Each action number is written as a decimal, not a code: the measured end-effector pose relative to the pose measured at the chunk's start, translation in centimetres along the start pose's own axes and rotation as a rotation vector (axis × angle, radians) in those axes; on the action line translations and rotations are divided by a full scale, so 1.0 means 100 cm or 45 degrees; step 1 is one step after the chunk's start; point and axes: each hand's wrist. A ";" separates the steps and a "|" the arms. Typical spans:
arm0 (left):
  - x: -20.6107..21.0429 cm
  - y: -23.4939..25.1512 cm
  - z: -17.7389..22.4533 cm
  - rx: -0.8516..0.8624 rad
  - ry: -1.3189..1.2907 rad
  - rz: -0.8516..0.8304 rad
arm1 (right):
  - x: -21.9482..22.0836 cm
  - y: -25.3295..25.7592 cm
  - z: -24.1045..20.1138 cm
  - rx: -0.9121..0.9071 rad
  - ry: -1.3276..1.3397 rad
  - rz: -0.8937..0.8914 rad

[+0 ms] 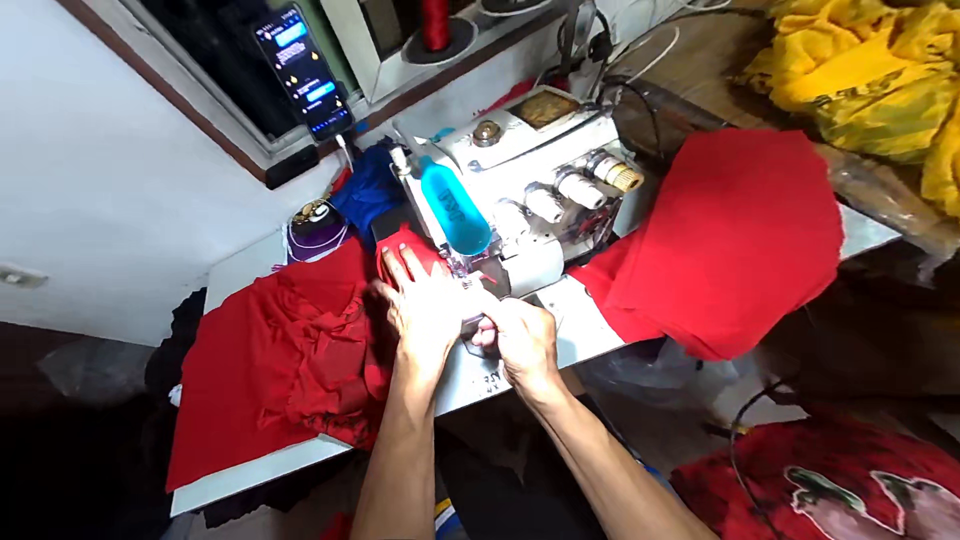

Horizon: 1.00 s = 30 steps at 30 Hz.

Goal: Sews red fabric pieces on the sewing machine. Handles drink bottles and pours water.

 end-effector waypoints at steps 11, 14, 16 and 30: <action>0.084 -0.083 -0.088 0.390 -0.374 0.651 | -0.006 -0.014 0.000 0.029 -0.007 -0.345; 0.086 -0.061 -0.112 0.636 -0.232 0.882 | -0.024 0.002 0.007 0.019 0.248 0.008; 0.069 -0.054 -0.119 0.759 -0.223 0.933 | -0.035 -0.004 0.008 0.115 0.366 0.037; 0.032 -0.101 -0.182 0.792 -0.292 0.143 | -0.016 -0.071 0.031 -0.439 -1.154 -0.794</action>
Point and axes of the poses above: each hand's wrist, its own y-axis towards the middle knuckle, its own x-axis out of the palm, z = x × y, and after that the axes turned 10 degrees about -x, right-handed
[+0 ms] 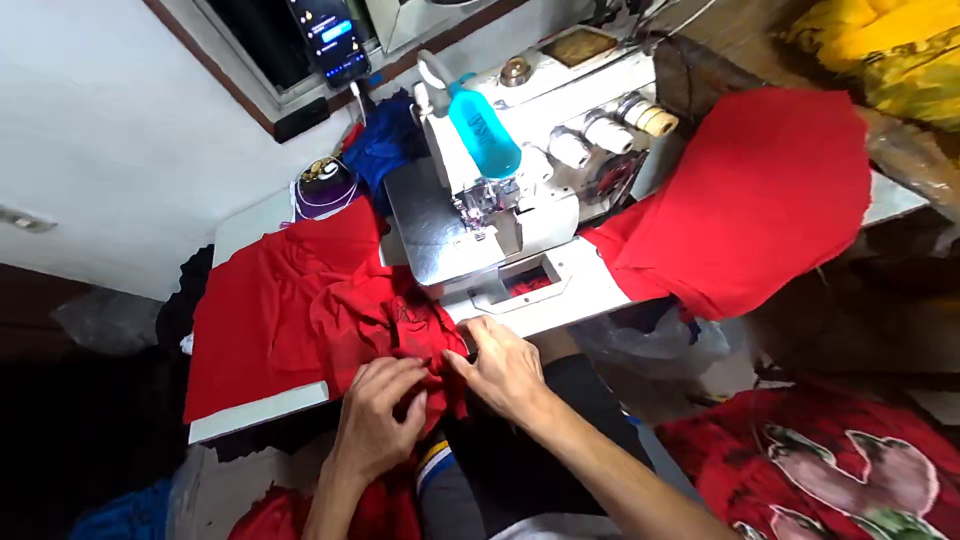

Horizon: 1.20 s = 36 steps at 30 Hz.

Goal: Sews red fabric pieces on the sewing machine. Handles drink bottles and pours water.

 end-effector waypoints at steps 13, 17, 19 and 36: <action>0.039 0.070 0.022 -0.218 0.320 0.627 | -0.033 -0.010 0.017 -0.301 0.144 0.508; -0.002 0.082 0.024 -0.061 0.358 0.740 | -0.037 -0.004 0.023 -0.498 -0.069 0.752; -0.023 0.087 0.038 -0.057 0.227 0.674 | -0.042 -0.001 0.021 -0.485 -0.024 0.782; 0.009 0.241 0.061 -0.450 0.134 0.186 | -0.067 0.037 0.027 0.271 0.838 0.510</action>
Point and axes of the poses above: each hand's wrist, its own y-axis towards the middle knuckle, its own x-axis out of the palm, z = x × y, and after that the axes turned 10 degrees about -x, right-handed
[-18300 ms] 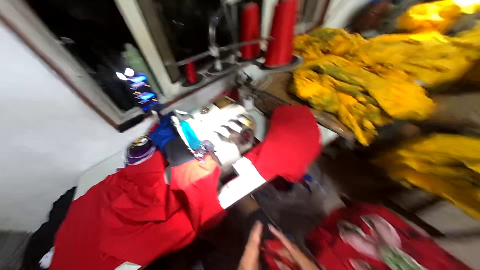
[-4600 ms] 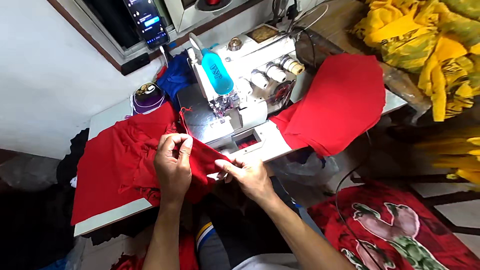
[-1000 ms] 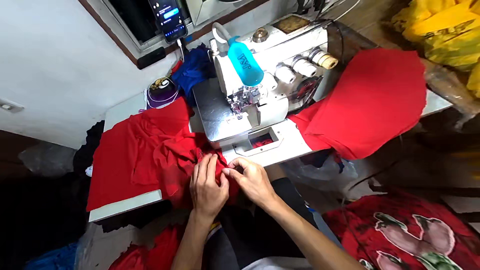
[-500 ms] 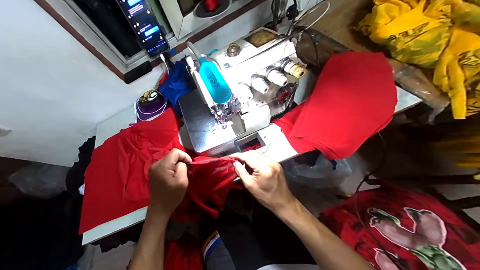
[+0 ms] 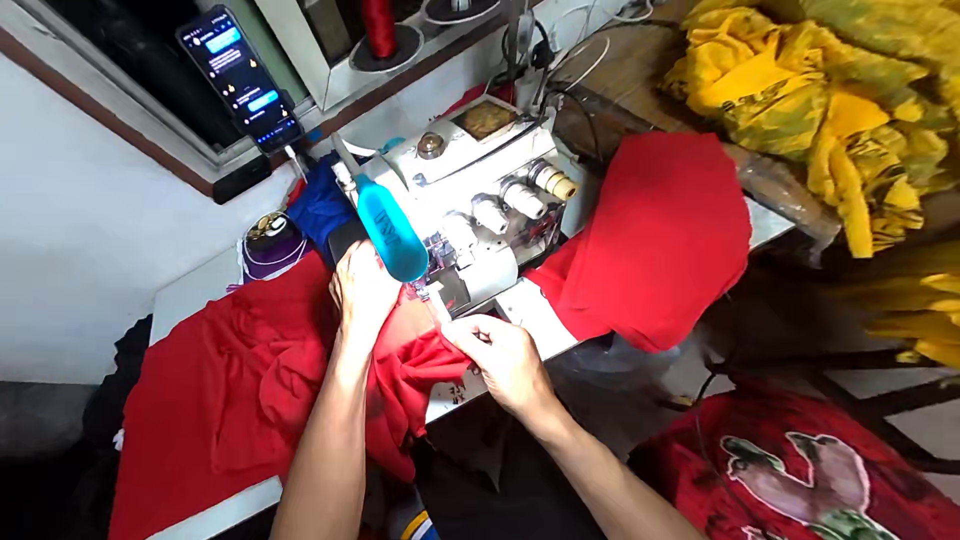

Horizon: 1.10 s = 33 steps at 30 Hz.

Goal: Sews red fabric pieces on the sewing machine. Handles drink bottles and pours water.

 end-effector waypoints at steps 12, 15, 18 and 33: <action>0.014 -0.019 -0.080 0.106 -0.550 0.343 | 0.001 0.023 0.066 -0.612 -0.455 0.077; -0.007 0.018 -0.074 -0.051 -0.401 0.247 | 0.005 0.023 0.064 -0.624 -0.539 0.159; -0.005 0.076 -0.070 0.002 -0.271 0.184 | 0.005 0.021 0.065 -0.628 -0.554 0.154; -0.090 0.114 -0.031 -0.036 -0.535 0.296 | 0.005 0.017 0.071 -0.645 -0.483 0.263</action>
Point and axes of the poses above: each hand's wrist, its own y-axis towards the middle knuckle, its own x-axis out of the palm, z = x × y, and after that the axes turned 10 degrees about -x, right-handed
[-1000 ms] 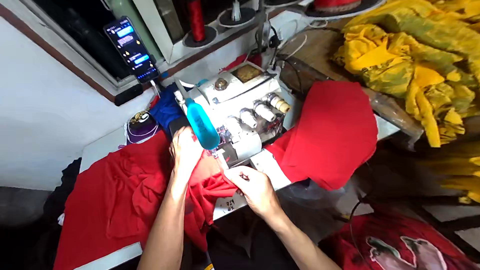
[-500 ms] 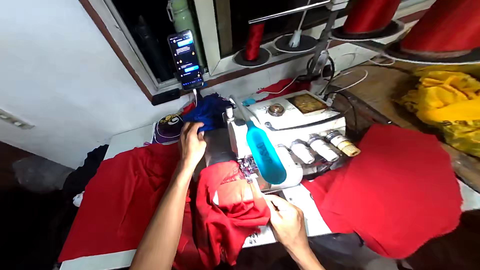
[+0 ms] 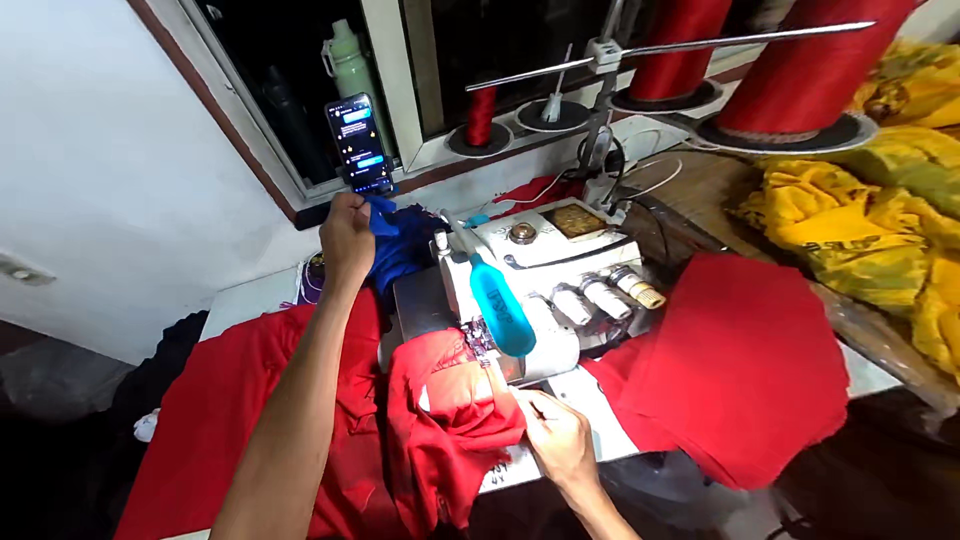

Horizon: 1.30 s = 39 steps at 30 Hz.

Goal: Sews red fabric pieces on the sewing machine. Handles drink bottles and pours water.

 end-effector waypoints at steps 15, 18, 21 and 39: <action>-0.034 -0.292 -0.034 -0.335 -0.775 -0.331 | -0.020 -0.007 -0.123 0.662 1.225 -0.324; -0.032 -0.297 -0.032 -0.287 -0.692 -0.383 | -0.025 -0.008 -0.117 0.565 0.927 -0.339; -0.030 -0.291 -0.027 -0.208 -0.530 -0.400 | -0.031 -0.007 -0.118 0.565 0.857 -0.308; -0.015 -0.294 -0.009 -0.651 -1.239 -0.541 | -0.049 -0.023 -0.101 0.105 0.261 -0.045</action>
Point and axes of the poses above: each hand's wrist, its own y-axis towards the middle knuckle, its own x-axis out of the palm, z = x × y, and after that the axes turned 10 degrees about -x, right-handed
